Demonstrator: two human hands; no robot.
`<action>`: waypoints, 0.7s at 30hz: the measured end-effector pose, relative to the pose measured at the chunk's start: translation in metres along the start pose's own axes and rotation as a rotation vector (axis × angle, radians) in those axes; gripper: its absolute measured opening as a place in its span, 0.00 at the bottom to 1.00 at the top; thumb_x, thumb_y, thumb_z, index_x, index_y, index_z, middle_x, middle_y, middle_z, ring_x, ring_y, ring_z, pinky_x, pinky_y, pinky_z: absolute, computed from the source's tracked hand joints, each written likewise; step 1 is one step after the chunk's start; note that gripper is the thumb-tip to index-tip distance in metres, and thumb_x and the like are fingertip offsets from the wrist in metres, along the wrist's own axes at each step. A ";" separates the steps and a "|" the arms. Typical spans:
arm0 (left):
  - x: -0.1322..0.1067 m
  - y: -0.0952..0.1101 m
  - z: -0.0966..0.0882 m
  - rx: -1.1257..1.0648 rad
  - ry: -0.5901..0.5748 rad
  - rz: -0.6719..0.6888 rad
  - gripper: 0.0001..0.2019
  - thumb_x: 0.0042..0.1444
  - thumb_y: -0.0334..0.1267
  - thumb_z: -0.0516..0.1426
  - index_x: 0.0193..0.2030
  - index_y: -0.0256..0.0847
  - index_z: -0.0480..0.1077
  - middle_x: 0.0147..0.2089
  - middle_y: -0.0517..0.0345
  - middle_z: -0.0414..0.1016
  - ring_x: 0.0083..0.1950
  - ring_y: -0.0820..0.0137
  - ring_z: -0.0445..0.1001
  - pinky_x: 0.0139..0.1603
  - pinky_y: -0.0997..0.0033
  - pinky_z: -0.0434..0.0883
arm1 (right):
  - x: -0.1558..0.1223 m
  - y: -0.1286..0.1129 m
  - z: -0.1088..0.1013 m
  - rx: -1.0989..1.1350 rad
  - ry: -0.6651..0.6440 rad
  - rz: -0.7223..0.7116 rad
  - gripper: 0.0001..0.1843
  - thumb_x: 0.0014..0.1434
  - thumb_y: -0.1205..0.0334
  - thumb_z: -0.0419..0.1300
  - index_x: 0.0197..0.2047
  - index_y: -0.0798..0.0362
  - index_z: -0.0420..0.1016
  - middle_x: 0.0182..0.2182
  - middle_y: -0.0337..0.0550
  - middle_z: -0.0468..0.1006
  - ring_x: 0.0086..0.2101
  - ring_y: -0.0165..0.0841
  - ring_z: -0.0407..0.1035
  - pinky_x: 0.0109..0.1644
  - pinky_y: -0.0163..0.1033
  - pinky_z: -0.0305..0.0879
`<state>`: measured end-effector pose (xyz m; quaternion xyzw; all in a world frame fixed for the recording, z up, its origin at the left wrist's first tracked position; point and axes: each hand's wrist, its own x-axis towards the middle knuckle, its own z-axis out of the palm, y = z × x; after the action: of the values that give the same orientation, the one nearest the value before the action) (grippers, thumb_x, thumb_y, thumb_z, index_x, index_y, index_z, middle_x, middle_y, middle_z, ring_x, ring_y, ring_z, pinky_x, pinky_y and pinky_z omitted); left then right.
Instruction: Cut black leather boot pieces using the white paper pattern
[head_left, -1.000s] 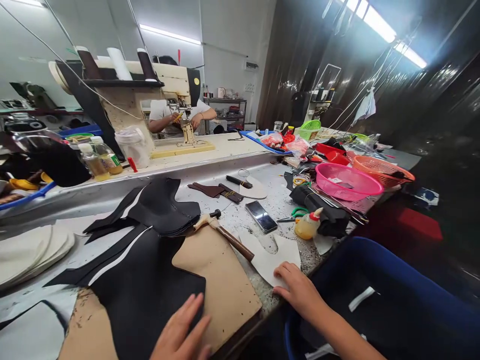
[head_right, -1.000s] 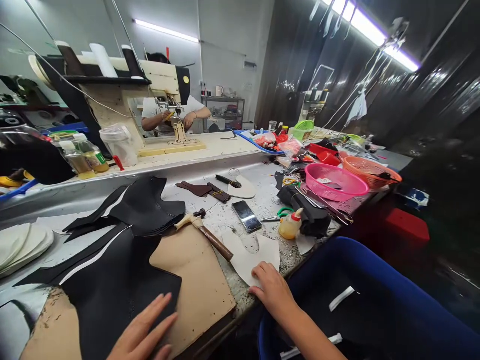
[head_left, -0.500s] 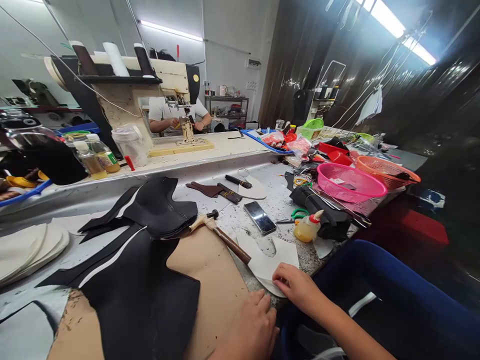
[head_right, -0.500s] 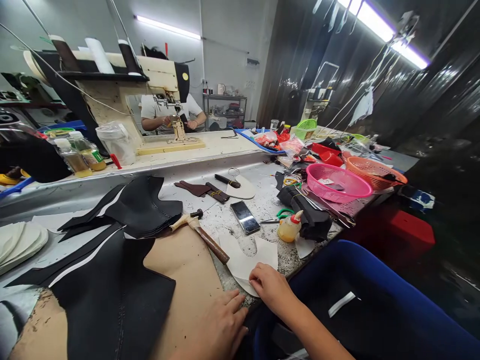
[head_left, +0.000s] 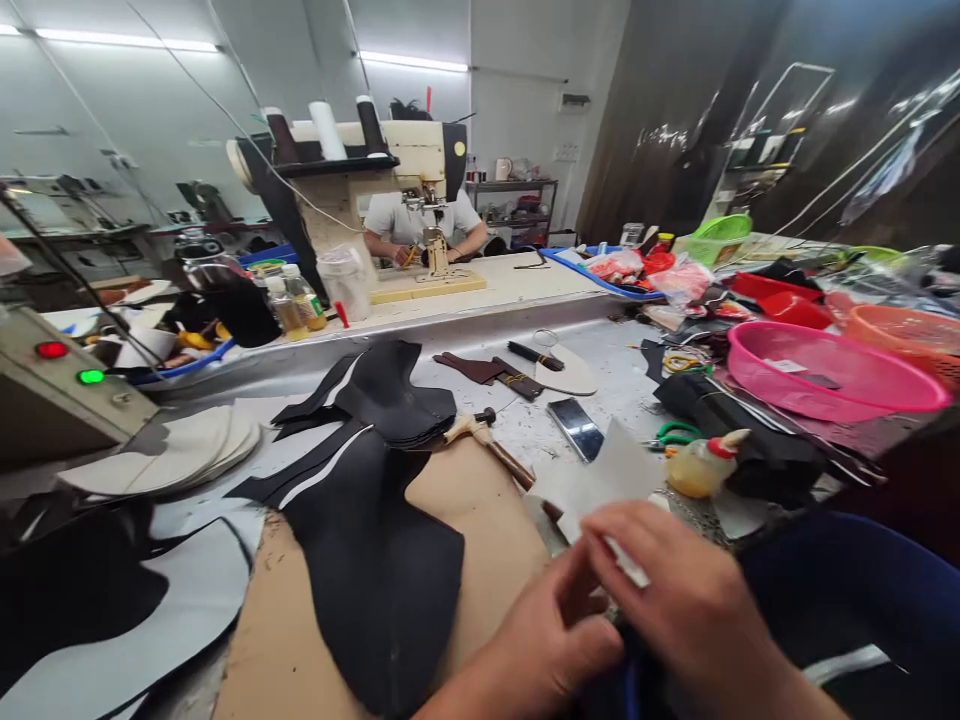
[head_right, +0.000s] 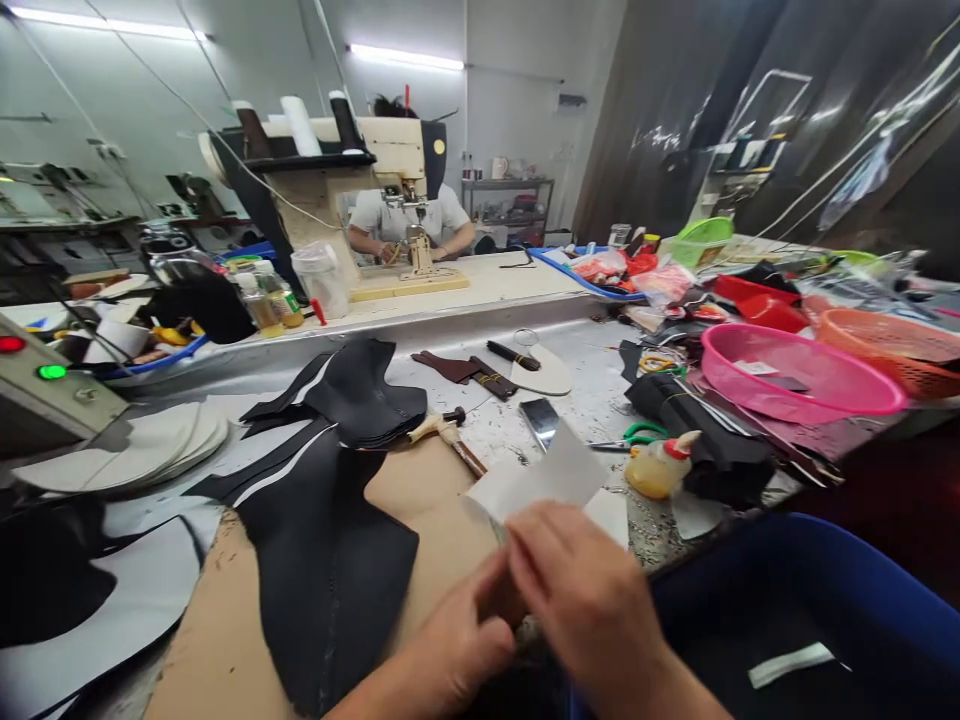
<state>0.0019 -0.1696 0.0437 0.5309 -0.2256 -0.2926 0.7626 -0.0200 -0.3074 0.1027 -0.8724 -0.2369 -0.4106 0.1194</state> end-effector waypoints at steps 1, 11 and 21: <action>-0.007 0.006 -0.005 -0.139 0.111 0.040 0.41 0.40 0.67 0.58 0.57 0.44 0.67 0.59 0.52 0.69 0.62 0.48 0.62 0.62 0.53 0.61 | -0.006 -0.013 0.014 0.065 -0.033 -0.038 0.09 0.64 0.69 0.49 0.38 0.54 0.71 0.31 0.42 0.76 0.32 0.31 0.70 0.38 0.34 0.64; -0.095 0.039 -0.073 -0.302 0.784 -0.046 0.30 0.41 0.52 0.66 0.50 0.39 0.72 0.48 0.49 0.77 0.47 0.60 0.74 0.42 0.70 0.71 | -0.028 -0.062 0.075 1.386 -0.667 0.801 0.39 0.47 0.28 0.56 0.48 0.54 0.72 0.37 0.47 0.77 0.38 0.41 0.72 0.39 0.39 0.69; -0.140 -0.028 -0.147 0.181 0.961 -0.329 0.18 0.47 0.45 0.60 0.43 0.35 0.73 0.46 0.43 0.78 0.49 0.52 0.75 0.49 0.55 0.71 | -0.048 -0.094 0.157 1.093 -1.057 0.929 0.14 0.52 0.55 0.61 0.32 0.59 0.74 0.20 0.40 0.73 0.17 0.27 0.63 0.20 0.31 0.60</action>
<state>-0.0096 0.0188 -0.0367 0.6978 0.2125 -0.1109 0.6750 0.0097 -0.1787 -0.0329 -0.7770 -0.0462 0.3057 0.5484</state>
